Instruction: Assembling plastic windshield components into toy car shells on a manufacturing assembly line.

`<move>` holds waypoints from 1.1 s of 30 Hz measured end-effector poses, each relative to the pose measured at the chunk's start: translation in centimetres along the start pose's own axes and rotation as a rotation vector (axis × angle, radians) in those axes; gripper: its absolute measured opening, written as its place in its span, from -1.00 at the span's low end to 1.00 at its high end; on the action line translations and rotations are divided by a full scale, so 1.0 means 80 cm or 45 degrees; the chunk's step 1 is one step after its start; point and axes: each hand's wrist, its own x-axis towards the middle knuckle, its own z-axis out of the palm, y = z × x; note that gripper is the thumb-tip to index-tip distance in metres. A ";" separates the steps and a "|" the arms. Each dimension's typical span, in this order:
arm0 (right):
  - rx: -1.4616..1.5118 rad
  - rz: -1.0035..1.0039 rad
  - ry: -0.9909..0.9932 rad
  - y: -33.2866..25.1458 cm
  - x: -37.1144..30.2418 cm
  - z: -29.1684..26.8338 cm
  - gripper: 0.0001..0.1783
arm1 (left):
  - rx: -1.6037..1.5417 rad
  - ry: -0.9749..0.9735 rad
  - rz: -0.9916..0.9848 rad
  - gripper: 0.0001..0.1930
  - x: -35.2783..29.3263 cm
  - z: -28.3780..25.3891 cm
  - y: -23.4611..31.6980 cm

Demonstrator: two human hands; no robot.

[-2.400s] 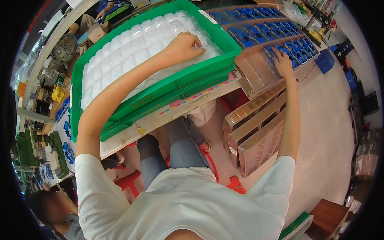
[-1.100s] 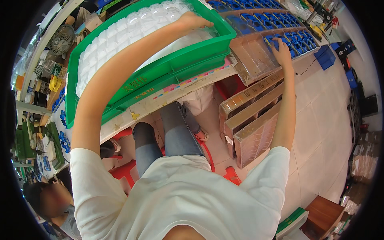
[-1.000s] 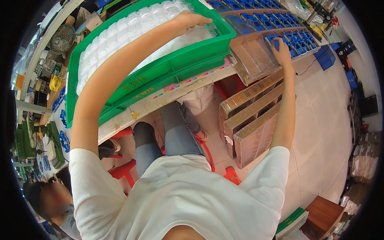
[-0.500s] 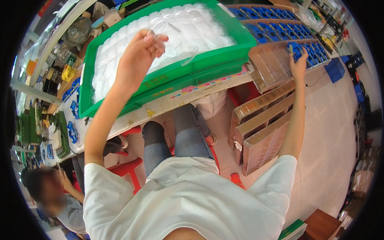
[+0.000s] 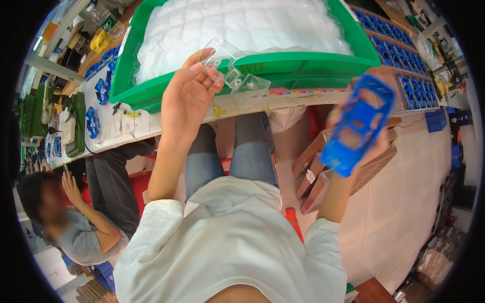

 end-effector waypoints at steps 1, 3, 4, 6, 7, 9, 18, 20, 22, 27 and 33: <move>0.074 0.106 0.016 0.026 -0.009 0.009 -0.28 | 0.000 0.015 -0.006 -0.82 -0.006 -0.006 0.001; 0.152 0.214 0.057 0.068 -0.028 0.020 -0.24 | -0.175 0.026 -0.018 -0.84 -0.019 -0.018 0.004; 0.152 0.215 0.080 0.083 -0.034 0.027 -0.23 | -0.174 0.042 -0.018 -0.84 -0.025 -0.025 0.005; 0.080 0.240 0.145 0.101 -0.041 0.040 -0.22 | -0.218 0.023 0.109 -0.88 -0.041 -0.045 0.010; 0.077 0.313 0.193 0.110 -0.046 0.040 -0.22 | -0.224 -0.003 0.138 -0.90 -0.049 -0.060 0.013; 0.015 0.457 0.303 0.125 -0.054 0.045 -0.23 | -0.239 0.144 0.128 -0.90 -0.070 -0.077 0.021; -0.245 0.857 0.300 0.194 -0.110 0.045 -0.27 | -0.186 0.385 0.589 -0.85 -0.159 -0.162 0.062; -0.243 0.906 0.339 0.208 -0.114 0.054 -0.28 | -0.249 0.147 0.828 -0.89 -0.157 -0.172 0.079; -0.298 1.012 0.302 0.219 -0.113 0.063 -0.28 | -0.020 0.140 0.888 -0.89 -0.148 -0.186 0.083; -0.409 1.043 0.186 0.230 -0.109 0.078 -0.26 | 0.212 0.244 0.607 -0.89 -0.130 -0.212 0.056; 0.137 1.293 0.441 0.244 -0.128 0.064 -0.36 | 0.199 0.303 0.583 -0.90 -0.120 -0.214 0.053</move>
